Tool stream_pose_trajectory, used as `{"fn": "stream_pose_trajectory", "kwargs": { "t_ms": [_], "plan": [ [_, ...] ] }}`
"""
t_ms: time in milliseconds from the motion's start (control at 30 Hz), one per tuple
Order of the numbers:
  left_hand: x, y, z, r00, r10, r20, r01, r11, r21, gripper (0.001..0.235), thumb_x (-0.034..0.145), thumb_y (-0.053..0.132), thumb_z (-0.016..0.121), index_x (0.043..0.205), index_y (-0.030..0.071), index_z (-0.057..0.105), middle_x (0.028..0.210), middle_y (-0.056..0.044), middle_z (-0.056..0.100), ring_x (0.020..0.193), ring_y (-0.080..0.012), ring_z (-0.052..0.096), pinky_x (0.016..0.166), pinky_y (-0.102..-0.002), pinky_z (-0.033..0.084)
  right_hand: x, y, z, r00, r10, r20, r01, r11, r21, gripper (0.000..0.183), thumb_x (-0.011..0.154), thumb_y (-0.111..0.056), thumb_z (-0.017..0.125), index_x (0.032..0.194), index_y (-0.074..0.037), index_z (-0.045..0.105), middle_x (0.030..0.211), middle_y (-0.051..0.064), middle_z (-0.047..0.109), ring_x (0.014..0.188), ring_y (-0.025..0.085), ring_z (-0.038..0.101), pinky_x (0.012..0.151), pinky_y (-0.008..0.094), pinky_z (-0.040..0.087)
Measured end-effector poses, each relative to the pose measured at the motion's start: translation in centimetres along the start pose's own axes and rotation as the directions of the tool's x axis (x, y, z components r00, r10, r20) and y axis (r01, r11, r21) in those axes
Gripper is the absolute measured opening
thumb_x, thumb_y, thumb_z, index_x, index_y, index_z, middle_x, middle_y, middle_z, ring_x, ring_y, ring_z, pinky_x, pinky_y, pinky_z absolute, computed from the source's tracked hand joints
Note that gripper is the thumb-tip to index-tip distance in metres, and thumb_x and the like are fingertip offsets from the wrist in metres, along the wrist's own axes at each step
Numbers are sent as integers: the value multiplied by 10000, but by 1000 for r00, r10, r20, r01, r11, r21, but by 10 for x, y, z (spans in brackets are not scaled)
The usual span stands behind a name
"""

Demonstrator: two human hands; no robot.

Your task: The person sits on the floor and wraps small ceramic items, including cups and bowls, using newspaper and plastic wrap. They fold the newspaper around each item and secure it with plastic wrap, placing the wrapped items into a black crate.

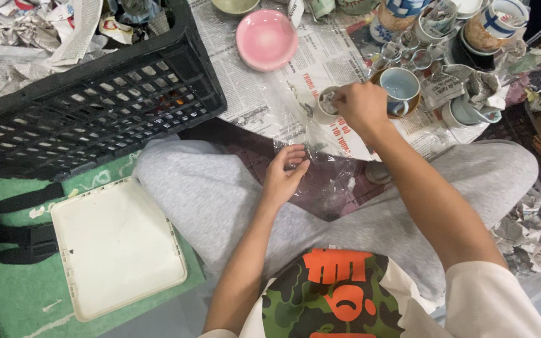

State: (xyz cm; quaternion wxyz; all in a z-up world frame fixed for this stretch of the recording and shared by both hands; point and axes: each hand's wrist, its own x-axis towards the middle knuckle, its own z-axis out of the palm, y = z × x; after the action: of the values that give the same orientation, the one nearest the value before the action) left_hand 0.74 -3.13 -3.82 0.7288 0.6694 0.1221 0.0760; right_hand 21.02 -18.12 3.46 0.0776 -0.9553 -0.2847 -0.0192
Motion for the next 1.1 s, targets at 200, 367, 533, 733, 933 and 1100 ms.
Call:
{"fn": "stream_pose_trajectory", "kwargs": {
  "t_ms": [200,367,533,733,933,1100],
  "plan": [
    [3,-5,0,999,-30,-11,30,1000,2,401,904,66,735,1288,41,624,1208,-109,713,1068,-165,695,855,-324,624,20,3,29,993,-113,20,115,972,-203,101,815,-152,704,818,-88,783,798,177,736,756,345,735,651,448,567],
    [0,-7,1,999,-48,0,48,999,1,391,904,69,733,1281,45,628,1194,-101,711,1055,-157,690,854,-306,613,15,2,31,986,-160,50,166,971,-170,119,818,-113,667,786,-41,755,826,195,733,763,371,738,654,464,579],
    [2,-9,2,996,-89,13,89,996,30,391,909,82,737,1283,49,631,1217,-99,708,1061,-162,683,851,-309,587,-9,-8,3,965,-195,176,218,968,-122,298,919,-163,622,1141,27,679,876,229,739,756,399,735,684,502,583],
    [1,-12,1,997,-75,36,73,996,55,407,919,105,736,1303,47,615,1251,-106,692,1104,-164,679,879,-307,595,-31,-13,-16,948,-318,7,315,938,-144,763,862,-559,670,1160,140,595,1192,294,606,848,386,703,638,447,583],
    [-1,-9,1,995,-94,24,91,990,112,403,914,123,745,1293,56,627,1245,-108,699,1099,-172,678,867,-316,608,-34,8,-8,896,-441,-46,430,889,-155,442,867,-156,689,1265,35,663,1061,144,681,926,284,704,759,404,564],
    [-1,-9,0,994,-104,24,100,987,127,408,907,128,746,1292,63,629,1248,-107,693,1114,-171,666,858,-329,607,-38,19,-9,850,-518,-92,517,855,-39,184,861,-94,671,1034,-64,727,1097,90,717,981,276,705,842,399,565]
  ]
}}
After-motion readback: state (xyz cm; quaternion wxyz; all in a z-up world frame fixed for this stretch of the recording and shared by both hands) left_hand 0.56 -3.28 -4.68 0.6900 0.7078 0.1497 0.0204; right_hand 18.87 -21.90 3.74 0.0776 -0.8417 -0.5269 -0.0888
